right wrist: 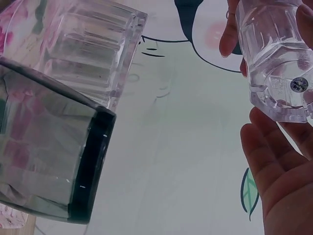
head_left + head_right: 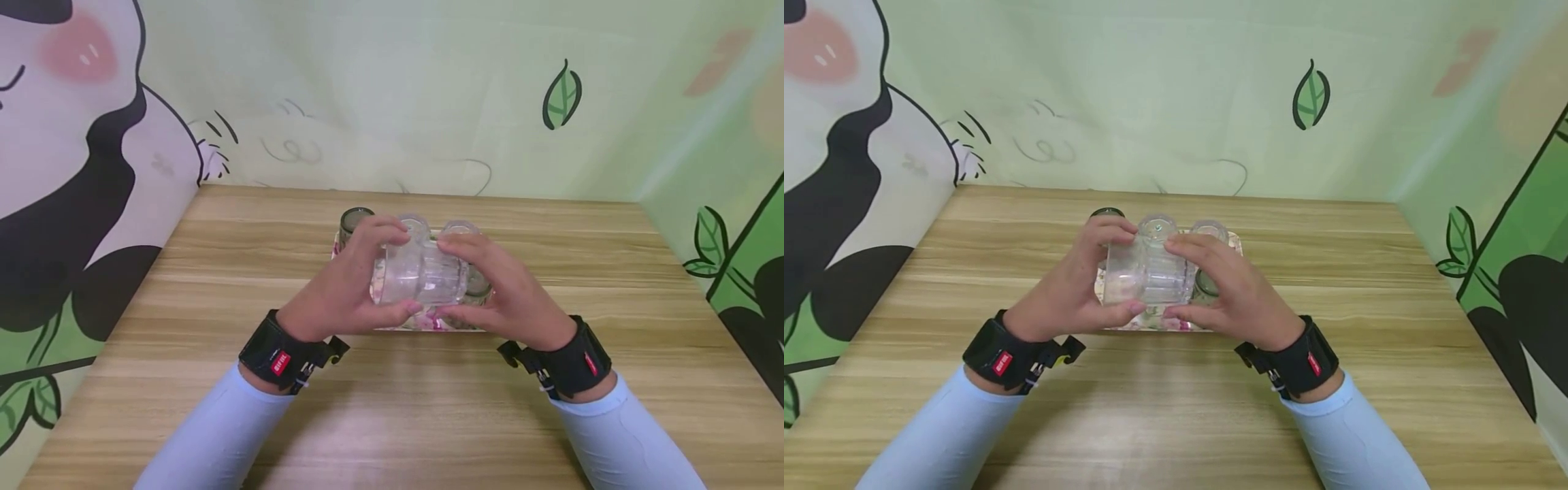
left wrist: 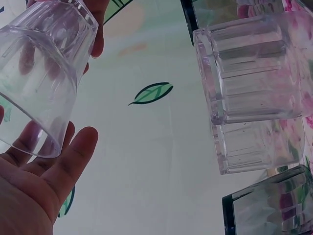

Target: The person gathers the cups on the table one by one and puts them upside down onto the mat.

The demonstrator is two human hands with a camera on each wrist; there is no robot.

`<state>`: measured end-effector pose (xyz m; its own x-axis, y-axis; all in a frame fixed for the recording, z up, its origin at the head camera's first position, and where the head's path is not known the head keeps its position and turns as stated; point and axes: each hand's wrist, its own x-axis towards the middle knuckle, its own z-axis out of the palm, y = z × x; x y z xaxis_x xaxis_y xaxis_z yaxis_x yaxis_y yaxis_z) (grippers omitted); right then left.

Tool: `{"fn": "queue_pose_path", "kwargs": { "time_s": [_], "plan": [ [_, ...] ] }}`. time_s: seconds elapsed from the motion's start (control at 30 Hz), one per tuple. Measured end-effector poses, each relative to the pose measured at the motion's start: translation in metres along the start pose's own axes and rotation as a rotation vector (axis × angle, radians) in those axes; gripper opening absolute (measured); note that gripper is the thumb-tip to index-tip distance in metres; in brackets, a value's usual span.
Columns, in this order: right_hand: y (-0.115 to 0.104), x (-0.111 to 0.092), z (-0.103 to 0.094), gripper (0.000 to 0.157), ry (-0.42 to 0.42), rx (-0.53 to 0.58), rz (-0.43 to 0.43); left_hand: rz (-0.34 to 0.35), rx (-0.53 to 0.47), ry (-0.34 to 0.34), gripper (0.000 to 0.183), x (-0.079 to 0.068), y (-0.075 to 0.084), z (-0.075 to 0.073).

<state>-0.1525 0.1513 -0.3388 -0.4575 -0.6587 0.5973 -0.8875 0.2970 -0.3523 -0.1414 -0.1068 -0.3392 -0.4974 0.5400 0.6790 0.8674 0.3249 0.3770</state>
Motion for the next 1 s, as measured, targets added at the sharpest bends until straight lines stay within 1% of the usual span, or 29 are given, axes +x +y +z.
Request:
{"fn": "queue_pose_path", "kwargs": {
  "time_s": [0.2,0.4,0.6,0.73,1.0],
  "plan": [
    [0.0006,-0.0002,0.0004,0.089,0.027,0.004,-0.029,-0.006,0.02,-0.006,0.074,0.0,-0.0006,-0.0004],
    [0.0017,-0.0013,0.0005,0.081,0.053,0.065,-0.026,-0.008,0.027,-0.012,0.072,0.0007,-0.0003,-0.0006],
    [0.0034,-0.0025,0.0015,0.074,0.074,0.07,-0.033,-0.017,0.036,-0.018,0.072,0.0006,-0.0008,-0.0014],
    [0.0038,-0.0019,0.0019,0.072,0.089,0.078,-0.038,-0.035,0.044,-0.027,0.072,-0.0004,-0.0011,-0.0025],
    [0.004,-0.0016,0.0013,0.07,0.135,0.149,-0.012,-0.082,0.047,-0.065,0.075,-0.0014,-0.0005,-0.0066]
  ]
}}
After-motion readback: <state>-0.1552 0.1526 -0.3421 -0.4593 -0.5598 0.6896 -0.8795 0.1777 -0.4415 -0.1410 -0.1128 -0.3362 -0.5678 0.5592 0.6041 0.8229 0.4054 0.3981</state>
